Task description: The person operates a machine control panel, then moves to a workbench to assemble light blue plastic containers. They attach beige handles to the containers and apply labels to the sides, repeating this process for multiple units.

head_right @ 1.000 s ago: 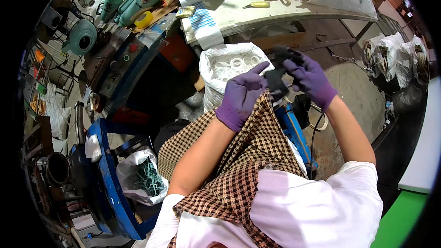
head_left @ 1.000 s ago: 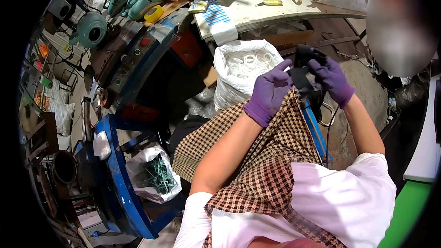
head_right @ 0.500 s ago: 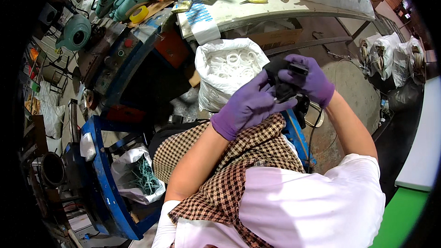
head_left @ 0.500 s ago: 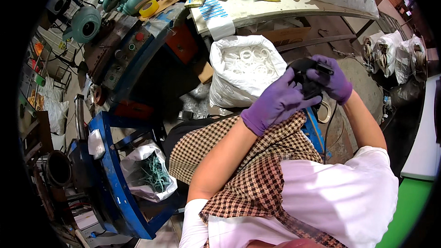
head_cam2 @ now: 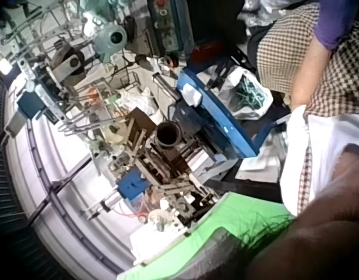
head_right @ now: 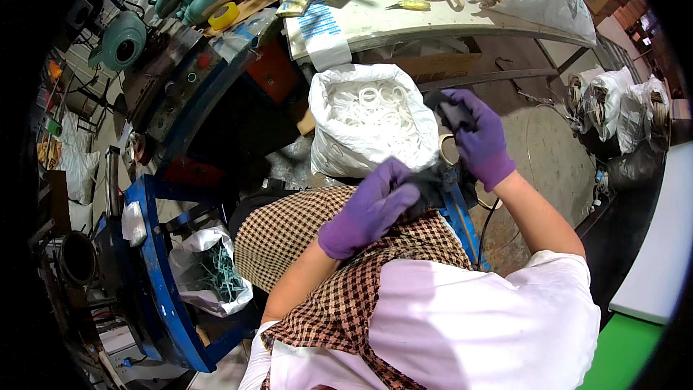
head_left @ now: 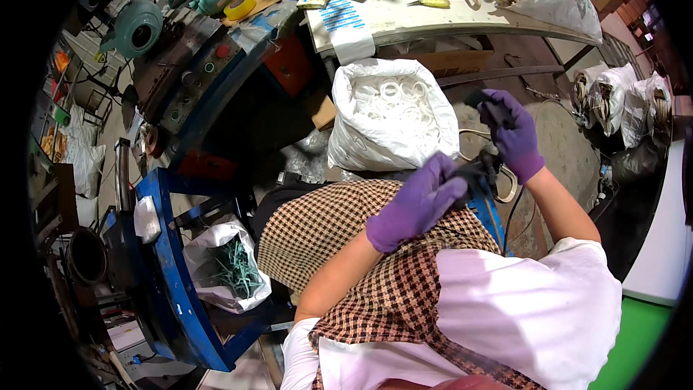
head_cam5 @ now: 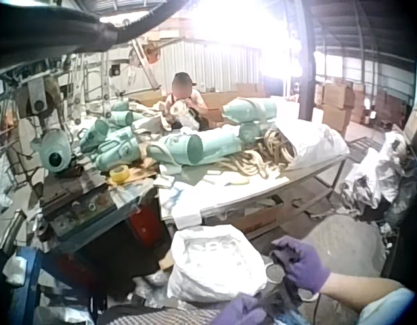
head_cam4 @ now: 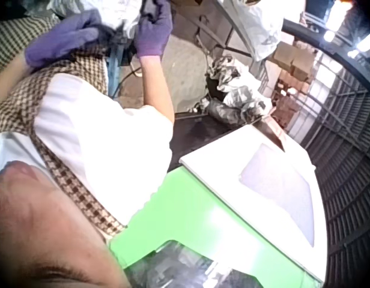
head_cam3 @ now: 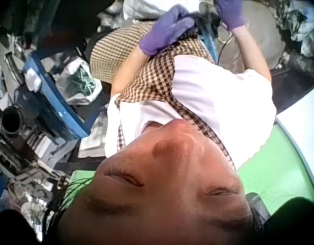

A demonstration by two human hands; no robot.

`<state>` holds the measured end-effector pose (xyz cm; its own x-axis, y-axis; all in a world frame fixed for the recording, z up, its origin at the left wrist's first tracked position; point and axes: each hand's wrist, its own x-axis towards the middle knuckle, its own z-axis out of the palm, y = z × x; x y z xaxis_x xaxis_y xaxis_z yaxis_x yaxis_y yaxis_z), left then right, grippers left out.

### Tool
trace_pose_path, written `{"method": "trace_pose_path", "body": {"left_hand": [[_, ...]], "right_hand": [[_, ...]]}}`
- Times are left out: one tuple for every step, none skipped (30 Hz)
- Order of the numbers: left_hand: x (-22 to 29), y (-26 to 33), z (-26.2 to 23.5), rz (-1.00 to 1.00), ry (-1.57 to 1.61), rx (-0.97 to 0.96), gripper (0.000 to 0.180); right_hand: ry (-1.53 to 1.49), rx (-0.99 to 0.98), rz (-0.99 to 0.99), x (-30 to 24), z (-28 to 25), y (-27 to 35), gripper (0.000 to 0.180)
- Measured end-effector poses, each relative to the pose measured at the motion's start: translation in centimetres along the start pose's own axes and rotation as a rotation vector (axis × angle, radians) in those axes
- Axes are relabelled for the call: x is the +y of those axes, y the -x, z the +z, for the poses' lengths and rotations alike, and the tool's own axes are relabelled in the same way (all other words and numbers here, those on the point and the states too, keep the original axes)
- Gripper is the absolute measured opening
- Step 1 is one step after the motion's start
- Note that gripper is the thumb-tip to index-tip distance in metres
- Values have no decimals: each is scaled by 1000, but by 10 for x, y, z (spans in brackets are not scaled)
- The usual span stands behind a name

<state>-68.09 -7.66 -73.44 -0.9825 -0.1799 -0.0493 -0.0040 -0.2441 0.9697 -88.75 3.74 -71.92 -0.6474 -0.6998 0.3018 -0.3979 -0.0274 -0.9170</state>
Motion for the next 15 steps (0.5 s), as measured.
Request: {"method": "trace_pose_path", "body": {"left_hand": [[2, 5, 6, -154, 96, -47, 22], [-6, 13, 12, -101, 229, -55, 26], [-12, 19, 15, -43, 361, -67, 32], [-1, 22, 16, -70, 361, -65, 38], [16, 28, 16, -97, 362, -62, 44], [29, 31, 14, -125, 357, -65, 50], [33, 31, 10, -106, 187, -75, 54], [36, 30, 5, -87, 16, -85, 58], [38, 31, 3, -62, -159, -90, 63], [32, 33, 6, -131, 133, 15, 48], [27, 33, 6, -107, 246, 74, 45], [21, 36, 4, -86, 356, 140, 42], [15, 38, 3, -64, 466, 206, 39], [13, 36, 4, 34, 481, 164, 39], [14, 33, 5, 132, 498, 120, 39]], "right_hand": [[106, -45, -49, -4, 3, 0, 47], [211, -90, -99, -14, 6, 0, 48], [318, -132, -152, -25, 8, 0, 49], [351, -160, -139, -32, 7, 1, 49], [361, -168, -145, -32, 6, 2, 48], [370, -168, -151, -32, 3, 4, 47], [379, -174, -160, -33, 2, 5, 47], [375, -197, -145, -36, 1, 8, 47], [368, -223, -139, -40, 2, 9, 47], [361, -248, -131, -44, 3, 10, 47], [365, -266, -151, -46, 3, 9, 48], [360, -287, -168, -48, 6, 9, 48], [356, -307, -184, -50, 9, 10, 48], [354, -318, -161, -54, 11, 12, 48], [352, -331, -141, -58, 12, 13, 49]]}}
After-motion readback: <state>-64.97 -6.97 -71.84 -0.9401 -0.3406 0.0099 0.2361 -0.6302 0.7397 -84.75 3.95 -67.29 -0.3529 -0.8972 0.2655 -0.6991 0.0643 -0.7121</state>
